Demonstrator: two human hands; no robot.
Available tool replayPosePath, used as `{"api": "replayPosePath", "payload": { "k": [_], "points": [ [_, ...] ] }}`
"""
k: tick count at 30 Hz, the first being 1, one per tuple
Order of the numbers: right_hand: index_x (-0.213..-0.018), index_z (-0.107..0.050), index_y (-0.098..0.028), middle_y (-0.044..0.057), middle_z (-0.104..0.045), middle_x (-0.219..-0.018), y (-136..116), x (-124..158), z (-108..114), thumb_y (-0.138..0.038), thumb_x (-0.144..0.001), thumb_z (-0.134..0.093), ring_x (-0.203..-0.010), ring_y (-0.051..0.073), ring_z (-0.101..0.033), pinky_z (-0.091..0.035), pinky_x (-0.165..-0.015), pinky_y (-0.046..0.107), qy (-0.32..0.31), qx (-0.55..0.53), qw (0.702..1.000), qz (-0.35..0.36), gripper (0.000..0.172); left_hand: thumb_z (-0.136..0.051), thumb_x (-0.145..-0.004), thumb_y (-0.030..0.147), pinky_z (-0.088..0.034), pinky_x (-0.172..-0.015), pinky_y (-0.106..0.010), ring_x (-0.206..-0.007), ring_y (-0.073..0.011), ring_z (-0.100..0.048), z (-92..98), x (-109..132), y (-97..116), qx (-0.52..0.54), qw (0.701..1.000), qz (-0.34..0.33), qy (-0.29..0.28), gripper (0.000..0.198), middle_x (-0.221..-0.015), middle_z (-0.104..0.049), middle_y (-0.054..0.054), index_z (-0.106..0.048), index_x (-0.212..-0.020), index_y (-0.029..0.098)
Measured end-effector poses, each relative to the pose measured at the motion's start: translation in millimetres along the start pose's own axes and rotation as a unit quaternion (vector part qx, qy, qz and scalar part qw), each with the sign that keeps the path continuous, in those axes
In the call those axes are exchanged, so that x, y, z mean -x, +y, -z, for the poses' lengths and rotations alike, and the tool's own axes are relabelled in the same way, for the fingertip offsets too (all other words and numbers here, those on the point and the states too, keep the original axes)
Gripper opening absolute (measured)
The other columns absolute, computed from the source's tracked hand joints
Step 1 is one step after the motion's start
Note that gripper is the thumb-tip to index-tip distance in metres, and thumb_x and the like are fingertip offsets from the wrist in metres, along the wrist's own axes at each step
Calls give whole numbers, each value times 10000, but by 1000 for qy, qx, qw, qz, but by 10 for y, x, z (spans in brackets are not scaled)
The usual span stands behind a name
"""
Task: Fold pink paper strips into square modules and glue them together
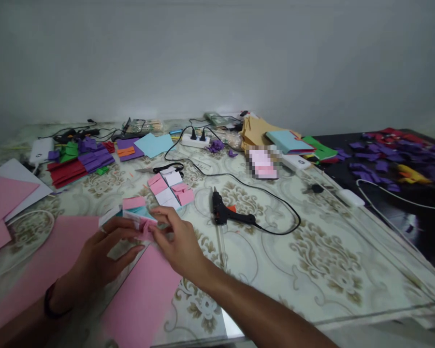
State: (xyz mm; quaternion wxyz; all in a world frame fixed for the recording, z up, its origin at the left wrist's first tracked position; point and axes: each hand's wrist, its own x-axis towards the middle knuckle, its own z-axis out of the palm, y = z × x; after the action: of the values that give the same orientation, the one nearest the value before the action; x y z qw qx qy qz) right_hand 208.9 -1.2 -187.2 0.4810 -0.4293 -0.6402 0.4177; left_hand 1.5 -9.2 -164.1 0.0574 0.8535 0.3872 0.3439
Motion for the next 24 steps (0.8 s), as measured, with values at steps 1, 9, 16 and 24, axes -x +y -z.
{"api": "replayPosePath", "payload": {
  "k": [1, 9, 16, 24],
  "points": [
    [-1264, -613, -265, 54, -801, -1096, -1, -4, 22, -261, -983, -643, -946, 198, -797, -634, -756, 307, 12, 14, 1000, 17, 283, -710, -937, 201, -594, -828, -321, -974, -207, -697, 44, -9, -9, -24, 999, 6, 30, 247, -1072, -646, -54, -574, -1137, 254],
    [-1300, -663, -297, 72, -788, -1223, -99, -103, 298, -97, -995, -549, -1122, 248, -765, -625, -974, 442, 33, 174, 957, 231, 382, -495, -1046, 431, -492, -1053, -479, -1238, -288, -608, 285, -104, -483, 107, 955, 228, 156, 416, -1373, -598, -155, -507, -1396, 207],
    [-1351, -625, -317, 62, -794, -1218, -180, -69, 395, -120, -1002, -578, -1097, 242, -777, -619, -964, 412, -8, 150, 961, 233, 404, -642, -912, 646, -571, -840, -378, -997, -282, -703, 248, -151, -563, 468, 833, 293, -29, 518, -1115, -745, -130, -731, -1132, 185],
    [-1336, -599, -261, 26, -728, -905, -185, -128, 332, -335, -1000, -625, -863, 187, -715, -571, -798, 308, -26, -15, 999, 29, 345, -919, -680, 397, -358, -496, -207, -544, -95, -463, 251, -97, -417, 463, 804, 374, 4, 408, -623, -510, 45, -582, -701, 167]
  ]
}}
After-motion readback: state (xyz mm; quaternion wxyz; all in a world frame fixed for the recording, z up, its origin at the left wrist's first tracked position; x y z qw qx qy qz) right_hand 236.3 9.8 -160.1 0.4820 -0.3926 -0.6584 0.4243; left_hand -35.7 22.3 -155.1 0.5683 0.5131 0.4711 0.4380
